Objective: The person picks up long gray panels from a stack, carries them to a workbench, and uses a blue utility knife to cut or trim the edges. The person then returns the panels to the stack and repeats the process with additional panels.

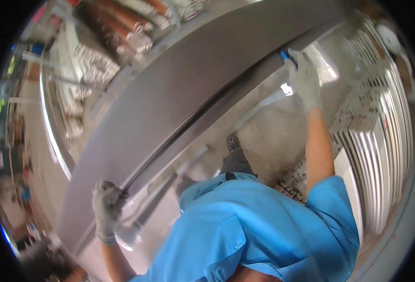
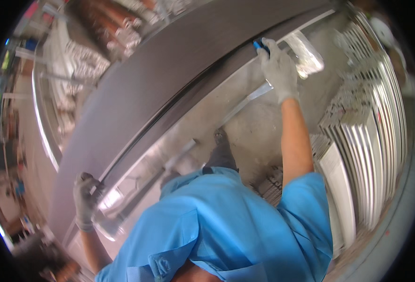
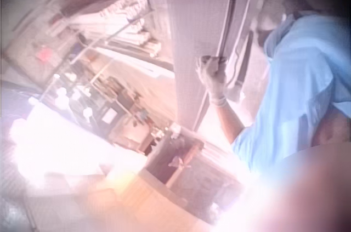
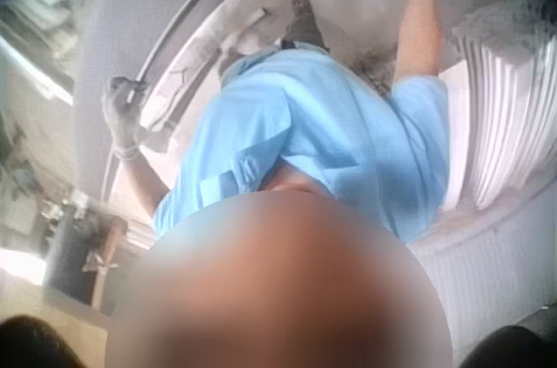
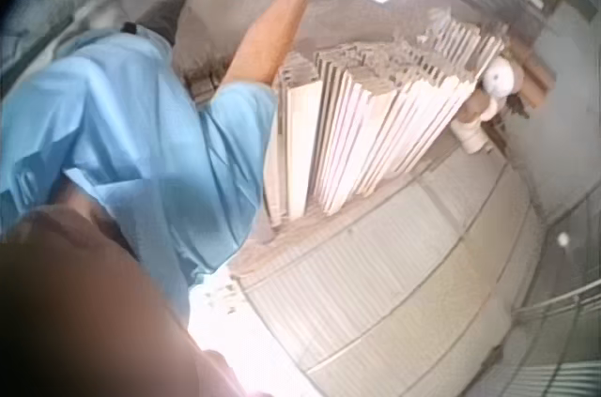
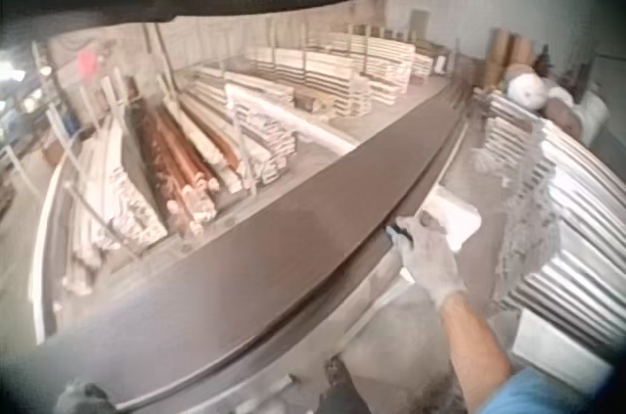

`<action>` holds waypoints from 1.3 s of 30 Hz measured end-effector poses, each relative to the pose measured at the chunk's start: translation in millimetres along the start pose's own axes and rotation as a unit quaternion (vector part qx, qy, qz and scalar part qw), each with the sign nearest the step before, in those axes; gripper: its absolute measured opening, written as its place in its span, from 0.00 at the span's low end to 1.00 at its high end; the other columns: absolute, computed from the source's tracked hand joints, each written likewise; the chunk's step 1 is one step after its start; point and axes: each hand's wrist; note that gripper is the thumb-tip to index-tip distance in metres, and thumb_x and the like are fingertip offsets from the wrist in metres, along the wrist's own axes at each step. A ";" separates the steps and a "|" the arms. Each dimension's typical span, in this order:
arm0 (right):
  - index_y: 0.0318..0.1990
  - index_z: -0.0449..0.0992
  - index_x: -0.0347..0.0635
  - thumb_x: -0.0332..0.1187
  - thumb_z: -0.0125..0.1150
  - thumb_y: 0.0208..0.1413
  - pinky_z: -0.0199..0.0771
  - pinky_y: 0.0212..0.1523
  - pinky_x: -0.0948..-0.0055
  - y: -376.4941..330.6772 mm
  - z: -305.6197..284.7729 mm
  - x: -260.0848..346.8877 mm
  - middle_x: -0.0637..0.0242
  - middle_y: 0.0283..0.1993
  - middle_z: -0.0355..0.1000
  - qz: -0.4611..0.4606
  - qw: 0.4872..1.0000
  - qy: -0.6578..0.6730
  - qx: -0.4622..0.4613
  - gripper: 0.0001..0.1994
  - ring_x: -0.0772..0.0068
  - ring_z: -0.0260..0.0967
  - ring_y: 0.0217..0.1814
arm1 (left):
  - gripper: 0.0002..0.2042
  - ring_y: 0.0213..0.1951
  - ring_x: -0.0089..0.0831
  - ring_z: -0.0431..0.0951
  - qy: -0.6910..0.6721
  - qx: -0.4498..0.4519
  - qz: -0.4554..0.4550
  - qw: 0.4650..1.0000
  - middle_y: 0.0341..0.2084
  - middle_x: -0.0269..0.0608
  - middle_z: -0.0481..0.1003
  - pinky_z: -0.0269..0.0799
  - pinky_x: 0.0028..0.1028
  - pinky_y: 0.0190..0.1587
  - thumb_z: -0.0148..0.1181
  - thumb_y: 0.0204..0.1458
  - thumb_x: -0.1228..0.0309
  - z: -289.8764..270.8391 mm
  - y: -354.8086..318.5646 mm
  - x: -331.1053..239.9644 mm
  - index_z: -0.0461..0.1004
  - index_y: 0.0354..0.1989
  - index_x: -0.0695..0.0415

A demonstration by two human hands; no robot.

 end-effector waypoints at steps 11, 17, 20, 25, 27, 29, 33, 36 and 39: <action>0.56 0.72 0.47 0.46 0.50 0.65 0.71 0.57 0.48 -58.9 26.3 100.0 0.46 0.50 0.76 0.107 0.987 -0.120 0.000 0.18 0.42 0.73 0.56 | 0.08 0.33 0.41 0.68 -0.095 0.011 0.336 0.937 0.30 0.38 0.74 0.60 0.39 0.39 0.68 0.42 0.66 19.6 23.0 76.2 0.74 0.20 0.54; 0.56 0.72 0.45 0.43 0.53 0.65 0.71 0.54 0.49 -187.0 49.5 222.7 0.44 0.45 0.77 0.030 0.995 -0.077 0.053 0.18 0.40 0.74 0.51 | 0.09 0.33 0.44 0.68 -0.107 -0.040 0.385 0.916 0.28 0.40 0.72 0.62 0.40 0.38 0.65 0.44 0.65 38.1 28.1 83.2 0.75 0.19 0.54; 0.56 0.72 0.45 0.42 0.53 0.65 0.72 0.53 0.48 -251.2 64.8 276.1 0.44 0.43 0.77 -0.006 0.996 -0.052 0.066 0.18 0.40 0.75 0.49 | 0.10 0.35 0.47 0.70 -0.086 -0.042 0.395 0.914 0.27 0.43 0.72 0.64 0.42 0.38 0.64 0.43 0.61 44.4 32.7 85.1 0.77 0.19 0.55; 0.57 0.72 0.48 0.45 0.54 0.64 0.73 0.53 0.49 -261.9 73.9 290.3 0.46 0.47 0.78 -0.041 0.994 -0.097 0.024 0.18 0.40 0.74 0.51 | 0.11 0.37 0.46 0.72 -0.083 -0.070 0.409 0.906 0.26 0.43 0.73 0.66 0.42 0.38 0.62 0.42 0.60 52.0 40.0 83.7 0.78 0.19 0.55; 0.57 0.72 0.48 0.46 0.53 0.65 0.73 0.53 0.50 -256.3 77.2 280.9 0.47 0.48 0.78 -0.052 0.993 -0.104 0.037 0.19 0.41 0.75 0.51 | 0.11 0.37 0.46 0.73 -0.083 -0.087 0.416 0.901 0.26 0.43 0.74 0.67 0.43 0.38 0.62 0.43 0.59 55.7 42.7 83.0 0.78 0.19 0.54; 0.56 0.73 0.48 0.47 0.53 0.65 0.73 0.53 0.50 -254.2 80.5 271.9 0.48 0.48 0.78 -0.100 0.986 -0.129 0.012 0.19 0.41 0.75 0.52 | 0.12 0.37 0.46 0.73 -0.077 -0.093 0.417 0.901 0.27 0.42 0.75 0.68 0.44 0.39 0.62 0.43 0.59 58.5 44.3 84.3 0.78 0.20 0.54; 0.58 0.73 0.46 0.45 0.55 0.65 0.71 0.58 0.57 -253.5 80.9 262.1 0.54 0.55 0.76 -0.082 0.993 -0.076 0.027 0.20 0.47 0.72 0.58 | 0.11 0.41 0.44 0.77 -0.038 -0.067 0.400 0.913 0.30 0.42 0.79 0.74 0.43 0.43 0.60 0.43 0.60 60.1 46.8 82.6 0.83 0.24 0.53; 0.54 0.72 0.39 0.37 0.58 0.63 0.74 0.53 0.59 -257.7 84.9 261.7 0.56 0.52 0.75 -0.185 0.973 -0.140 -0.016 0.16 0.50 0.74 0.53 | 0.13 0.36 0.47 0.75 -0.057 -0.068 0.405 0.910 0.26 0.45 0.77 0.70 0.45 0.38 0.61 0.41 0.57 57.5 46.9 81.3 0.79 0.18 0.54; 0.51 0.74 0.37 0.33 0.59 0.62 0.76 0.51 0.60 -261.6 90.4 264.3 0.56 0.50 0.74 -0.213 0.959 -0.179 -0.052 0.14 0.53 0.74 0.51 | 0.14 0.32 0.48 0.74 -0.068 -0.072 0.413 0.905 0.23 0.46 0.75 0.68 0.46 0.35 0.60 0.41 0.57 54.1 47.0 81.1 0.77 0.16 0.55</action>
Point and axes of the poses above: each hand's wrist, its own y-axis towards the middle knuckle, its own z-axis out of the palm, x = y × z
